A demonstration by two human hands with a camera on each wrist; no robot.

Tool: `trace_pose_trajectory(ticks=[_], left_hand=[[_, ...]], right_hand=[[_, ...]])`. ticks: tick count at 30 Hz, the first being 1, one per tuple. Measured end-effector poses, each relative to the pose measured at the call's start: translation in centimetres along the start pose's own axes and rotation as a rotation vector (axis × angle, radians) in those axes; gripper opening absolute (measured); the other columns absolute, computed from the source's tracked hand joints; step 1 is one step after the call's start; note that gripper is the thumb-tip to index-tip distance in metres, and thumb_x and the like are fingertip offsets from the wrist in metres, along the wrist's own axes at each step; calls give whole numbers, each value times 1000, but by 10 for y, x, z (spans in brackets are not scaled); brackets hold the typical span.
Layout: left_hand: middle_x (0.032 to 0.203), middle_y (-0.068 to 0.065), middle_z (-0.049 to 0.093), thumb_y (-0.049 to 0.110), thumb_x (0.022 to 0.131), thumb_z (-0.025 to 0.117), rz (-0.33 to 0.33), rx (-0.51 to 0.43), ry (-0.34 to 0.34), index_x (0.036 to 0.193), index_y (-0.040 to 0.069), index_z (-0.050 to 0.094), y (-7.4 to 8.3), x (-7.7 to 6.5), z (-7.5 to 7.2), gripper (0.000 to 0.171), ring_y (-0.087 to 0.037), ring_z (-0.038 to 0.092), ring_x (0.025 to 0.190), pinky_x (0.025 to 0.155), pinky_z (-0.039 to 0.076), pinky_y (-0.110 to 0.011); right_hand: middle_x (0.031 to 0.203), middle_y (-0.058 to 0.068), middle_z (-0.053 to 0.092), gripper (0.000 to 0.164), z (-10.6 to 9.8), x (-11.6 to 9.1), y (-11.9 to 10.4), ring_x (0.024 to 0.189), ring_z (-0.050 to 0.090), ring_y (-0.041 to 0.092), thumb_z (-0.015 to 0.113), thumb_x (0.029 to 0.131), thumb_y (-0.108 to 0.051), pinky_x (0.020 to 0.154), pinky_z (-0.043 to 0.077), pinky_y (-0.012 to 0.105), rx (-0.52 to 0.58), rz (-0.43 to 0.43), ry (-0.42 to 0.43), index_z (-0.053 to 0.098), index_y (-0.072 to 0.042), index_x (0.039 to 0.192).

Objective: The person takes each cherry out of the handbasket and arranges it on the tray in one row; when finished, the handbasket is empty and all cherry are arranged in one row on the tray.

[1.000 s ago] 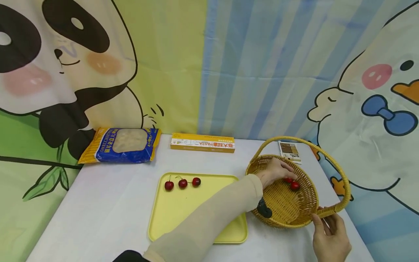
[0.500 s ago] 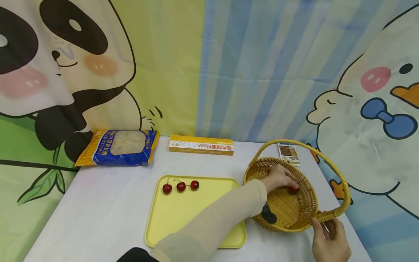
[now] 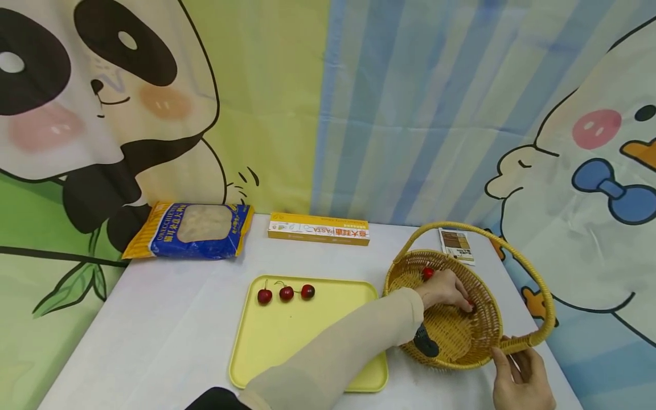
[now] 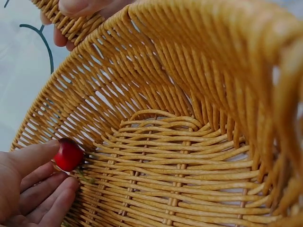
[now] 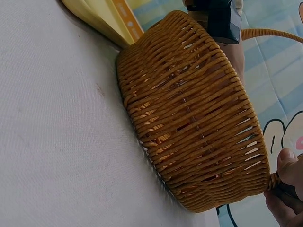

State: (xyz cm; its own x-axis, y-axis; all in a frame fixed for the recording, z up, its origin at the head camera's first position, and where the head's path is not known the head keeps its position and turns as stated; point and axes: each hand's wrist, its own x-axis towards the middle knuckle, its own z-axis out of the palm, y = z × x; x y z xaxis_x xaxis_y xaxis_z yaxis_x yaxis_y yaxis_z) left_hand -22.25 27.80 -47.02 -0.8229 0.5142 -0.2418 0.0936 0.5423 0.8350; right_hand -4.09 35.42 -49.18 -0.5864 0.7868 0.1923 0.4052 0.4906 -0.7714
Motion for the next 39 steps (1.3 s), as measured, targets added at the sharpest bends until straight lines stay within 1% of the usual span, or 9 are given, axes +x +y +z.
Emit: trace_pose_trajectory(ticks=[3, 7, 11, 16, 21, 25, 28, 33, 39], left_hand=[[114, 10, 75, 21, 81, 93, -1, -2, -3, 96, 18, 86, 1, 1, 1, 16, -10, 61, 119, 86, 56, -25], [114, 14, 74, 22, 83, 91, 6, 33, -17, 100, 21, 86, 4, 1, 5, 18, -7, 63, 113, 79, 55, -22], [112, 18, 73, 24, 84, 90, 13, 114, -11, 101, 25, 85, 6, 0, 8, 18, -5, 62, 115, 78, 54, -19], [110, 17, 71, 23, 83, 91, 26, 128, -7, 99, 23, 85, 8, 0, 7, 17, -5, 57, 126, 83, 53, -20], [111, 18, 72, 22, 81, 93, 18, 120, -21, 97, 23, 85, 7, 0, 7, 18, -3, 61, 116, 76, 54, -20], [108, 19, 71, 24, 80, 94, 18, 165, -36, 92, 25, 85, 7, 2, 9, 15, -1, 62, 110, 75, 54, -19], [102, 21, 72, 26, 78, 95, 35, 232, -75, 91, 27, 85, 9, 3, 9, 16, 1, 63, 103, 74, 53, -17], [96, 23, 72, 27, 79, 94, 108, 349, -161, 97, 29, 84, 12, 1, 10, 20, 4, 64, 95, 72, 51, -13], [94, 24, 72, 28, 81, 93, 159, 417, -181, 97, 32, 84, 10, 1, 14, 19, 5, 63, 100, 73, 49, -12]], right_hand=[[150, 25, 56, 50, 2, 1, 1, 140, 55, 41, 59, 107, -18, 112, 47, 36, 32, 13, -15, 47, -7, 154], [150, 28, 53, 51, 5, 2, 7, 142, 52, 44, 56, 107, -13, 115, 46, 40, 78, 21, -5, 44, -6, 157], [149, 27, 54, 52, 8, 5, 14, 143, 53, 37, 59, 106, -12, 115, 46, 36, 92, 23, 8, 46, -11, 156], [150, 25, 54, 53, 8, 6, 21, 144, 52, 32, 61, 106, -16, 114, 47, 33, 101, 22, 7, 46, -15, 157], [155, 22, 51, 54, 8, 4, 21, 144, 52, 37, 58, 108, -27, 114, 47, 36, 68, 72, -13, 43, -20, 159], [152, 23, 53, 54, 8, 3, 21, 143, 53, 34, 58, 107, -31, 114, 47, 35, 79, 42, 17, 45, -20, 158], [151, 24, 54, 54, 9, 4, 22, 144, 52, 31, 58, 107, -32, 115, 47, 33, 85, 12, 28, 45, -18, 157], [151, 23, 53, 53, 8, 4, 22, 145, 51, 31, 58, 107, -30, 115, 46, 33, 101, 22, 23, 45, -19, 157], [151, 24, 54, 52, 10, 2, 22, 144, 52, 29, 59, 107, -29, 114, 47, 32, 114, 22, 33, 46, -19, 157]])
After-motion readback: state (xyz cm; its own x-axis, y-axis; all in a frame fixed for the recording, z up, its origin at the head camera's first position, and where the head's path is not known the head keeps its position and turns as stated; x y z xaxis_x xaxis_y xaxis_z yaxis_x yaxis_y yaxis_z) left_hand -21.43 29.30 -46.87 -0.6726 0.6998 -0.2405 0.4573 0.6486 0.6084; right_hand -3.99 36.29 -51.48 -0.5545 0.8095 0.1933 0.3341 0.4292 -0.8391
